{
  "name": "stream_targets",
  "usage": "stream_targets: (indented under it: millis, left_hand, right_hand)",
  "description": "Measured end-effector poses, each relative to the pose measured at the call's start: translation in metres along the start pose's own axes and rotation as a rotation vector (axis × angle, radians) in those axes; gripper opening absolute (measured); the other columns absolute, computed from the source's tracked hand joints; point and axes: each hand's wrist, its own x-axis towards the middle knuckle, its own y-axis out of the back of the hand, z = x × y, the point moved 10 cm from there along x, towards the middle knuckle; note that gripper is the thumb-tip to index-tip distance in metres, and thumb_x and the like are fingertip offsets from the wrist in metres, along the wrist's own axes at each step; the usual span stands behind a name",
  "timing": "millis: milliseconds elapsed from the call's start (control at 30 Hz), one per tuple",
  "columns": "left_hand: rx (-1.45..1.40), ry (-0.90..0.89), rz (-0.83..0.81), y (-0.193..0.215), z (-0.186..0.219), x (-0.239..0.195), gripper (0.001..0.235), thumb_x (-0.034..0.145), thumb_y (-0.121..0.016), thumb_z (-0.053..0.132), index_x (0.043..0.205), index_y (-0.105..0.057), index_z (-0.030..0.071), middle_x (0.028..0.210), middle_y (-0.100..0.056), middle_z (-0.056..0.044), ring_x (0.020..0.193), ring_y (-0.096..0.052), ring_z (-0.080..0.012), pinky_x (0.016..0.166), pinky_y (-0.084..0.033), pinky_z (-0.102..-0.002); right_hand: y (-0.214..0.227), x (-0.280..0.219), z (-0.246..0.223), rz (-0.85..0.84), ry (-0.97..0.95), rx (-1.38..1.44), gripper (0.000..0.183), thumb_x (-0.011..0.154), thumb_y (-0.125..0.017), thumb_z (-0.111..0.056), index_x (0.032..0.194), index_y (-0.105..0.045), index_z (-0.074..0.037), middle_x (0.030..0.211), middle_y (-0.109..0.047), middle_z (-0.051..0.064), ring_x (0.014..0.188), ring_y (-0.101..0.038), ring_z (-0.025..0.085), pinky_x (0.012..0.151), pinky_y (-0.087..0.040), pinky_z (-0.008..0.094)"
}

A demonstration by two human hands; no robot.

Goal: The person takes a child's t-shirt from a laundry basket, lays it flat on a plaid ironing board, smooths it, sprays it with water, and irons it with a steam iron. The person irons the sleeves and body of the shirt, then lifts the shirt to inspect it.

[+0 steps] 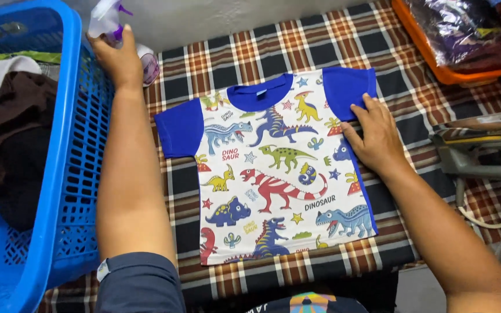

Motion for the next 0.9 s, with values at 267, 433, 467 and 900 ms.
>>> stream_targets:
  millis: [267, 433, 467, 900]
  left_hand:
    - [0.026, 0.095, -0.343, 0.053, 0.163, -0.041, 0.057, 0.113, -0.073, 0.034, 0.152, -0.043, 0.007, 0.158, -0.046, -0.017, 0.148, -0.041, -0.0292, 0.124, -0.029, -0.040]
    - [-0.174, 0.442, -0.659, 0.088, 0.257, -0.103, 0.044, 0.109, -0.053, 0.039, 0.146, -0.047, 0.017, 0.141, -0.053, -0.005, 0.133, -0.049, -0.0215, 0.111, -0.041, -0.039]
    - [-0.118, 0.560, -0.741, 0.099, 0.257, -0.120, 0.038, 0.106, -0.053, 0.038, 0.140, -0.056, 0.022, 0.127, -0.058, 0.006, 0.116, -0.061, -0.0093, 0.098, -0.050, -0.030]
    - [0.529, 0.625, -0.672, 0.182, 0.187, -0.172, 0.044, 0.087, -0.080, 0.051, 0.124, -0.076, 0.027, 0.099, -0.075, -0.007, 0.090, -0.073, -0.0277, 0.081, -0.054, -0.046]
  right_hand:
    - [0.002, -0.003, -0.004, 0.005, 0.026, -0.008, 0.063, 0.104, -0.051, -0.048, 0.144, -0.055, 0.001, 0.161, -0.038, 0.028, 0.146, -0.036, 0.045, 0.118, -0.026, 0.060]
    - [-0.001, -0.002, 0.002, 0.030, 0.058, -0.011, 0.063, 0.105, -0.052, -0.047, 0.144, -0.056, 0.002, 0.159, -0.039, 0.029, 0.143, -0.037, 0.047, 0.117, -0.026, 0.059]
    - [-0.003, -0.004, 0.002, 0.028, 0.061, -0.015, 0.063, 0.105, -0.052, -0.047, 0.145, -0.055, 0.002, 0.160, -0.039, 0.030, 0.144, -0.037, 0.047, 0.117, -0.026, 0.059]
    - [-0.030, -0.005, 0.044, 0.346, 0.222, -0.149, 0.047, 0.109, -0.064, -0.049, 0.136, -0.069, -0.010, 0.140, -0.063, 0.016, 0.137, -0.055, 0.034, 0.113, -0.036, 0.053]
